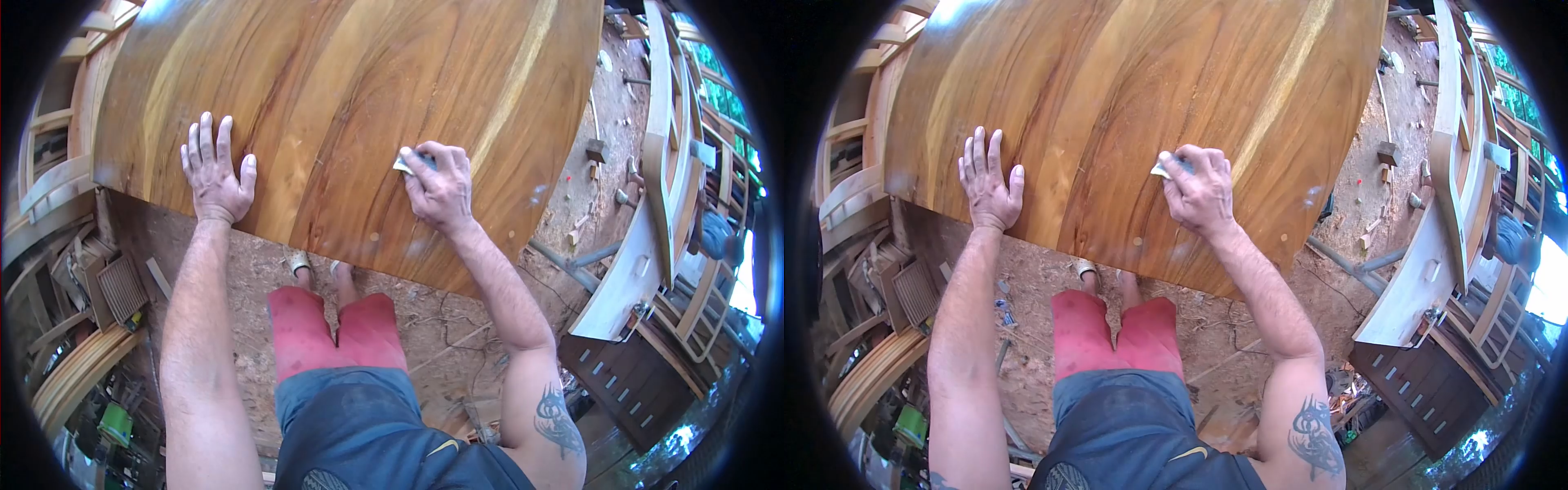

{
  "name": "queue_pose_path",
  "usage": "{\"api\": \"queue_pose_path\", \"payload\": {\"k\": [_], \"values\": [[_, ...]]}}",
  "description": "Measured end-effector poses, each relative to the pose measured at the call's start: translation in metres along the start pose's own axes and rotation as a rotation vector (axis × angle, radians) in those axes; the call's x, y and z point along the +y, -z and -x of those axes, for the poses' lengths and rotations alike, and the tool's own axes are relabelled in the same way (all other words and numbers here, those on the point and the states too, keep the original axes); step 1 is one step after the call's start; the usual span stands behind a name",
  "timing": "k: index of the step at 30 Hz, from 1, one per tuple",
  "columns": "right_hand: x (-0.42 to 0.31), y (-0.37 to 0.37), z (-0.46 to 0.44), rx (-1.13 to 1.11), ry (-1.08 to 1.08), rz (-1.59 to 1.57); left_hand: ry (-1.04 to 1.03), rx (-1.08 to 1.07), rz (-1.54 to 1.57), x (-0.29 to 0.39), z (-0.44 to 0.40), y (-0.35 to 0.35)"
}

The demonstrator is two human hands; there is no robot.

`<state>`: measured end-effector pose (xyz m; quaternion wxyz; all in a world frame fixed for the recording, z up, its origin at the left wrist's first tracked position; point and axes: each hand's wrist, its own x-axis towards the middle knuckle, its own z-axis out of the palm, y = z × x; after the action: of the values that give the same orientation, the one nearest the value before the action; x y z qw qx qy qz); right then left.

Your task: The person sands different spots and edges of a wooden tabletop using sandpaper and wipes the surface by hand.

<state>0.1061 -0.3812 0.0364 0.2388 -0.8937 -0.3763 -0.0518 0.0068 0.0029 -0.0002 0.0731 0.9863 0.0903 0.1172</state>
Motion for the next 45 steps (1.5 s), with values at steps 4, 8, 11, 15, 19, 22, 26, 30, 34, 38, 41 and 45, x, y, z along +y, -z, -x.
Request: {"api": "queue_pose_path", "payload": {"k": [4,8,11,15,19,22,26,30,34,38,41,45], "values": [[0.002,-0.003,-0.004,0.033,-0.025,0.007,0.003,-0.003,-0.011,0.000,-0.001,0.000],[0.010,0.007,-0.014,0.129,-0.119,-0.034,0.001,0.004,0.001,-0.001,-0.001,-0.001],[0.008,0.025,-0.006,0.225,-0.250,-0.073,0.002,-0.001,-0.009,0.000,0.003,-0.001],[-0.011,0.039,0.048,0.102,-0.205,-0.067,-0.014,0.016,-0.006,-0.004,0.000,-0.005],[-0.028,0.045,0.110,0.035,-0.317,-0.027,-0.016,0.028,-0.012,-0.004,0.001,-0.005],[-0.046,0.044,0.141,-0.007,-0.339,0.001,-0.022,0.036,-0.017,-0.006,0.001,-0.007],[-0.074,0.034,0.158,-0.089,-0.243,-0.067,-0.029,0.046,-0.023,-0.005,0.001,-0.007],[-0.060,0.030,0.149,-0.017,-0.290,-0.006,-0.032,0.052,-0.024,-0.007,0.002,-0.009],[-0.071,0.030,0.146,-0.101,-0.179,-0.079,-0.038,0.054,-0.024,-0.008,0.001,-0.010],[-0.066,0.030,0.143,-0.079,-0.220,-0.036,-0.041,0.053,-0.023,-0.009,0.003,-0.011],[-0.069,0.028,0.147,-0.088,-0.171,-0.059,-0.041,0.055,-0.027,-0.009,0.001,-0.011],[-0.068,0.029,0.145,-0.086,-0.224,-0.044,-0.035,0.048,-0.028,-0.008,0.004,-0.009]]}}
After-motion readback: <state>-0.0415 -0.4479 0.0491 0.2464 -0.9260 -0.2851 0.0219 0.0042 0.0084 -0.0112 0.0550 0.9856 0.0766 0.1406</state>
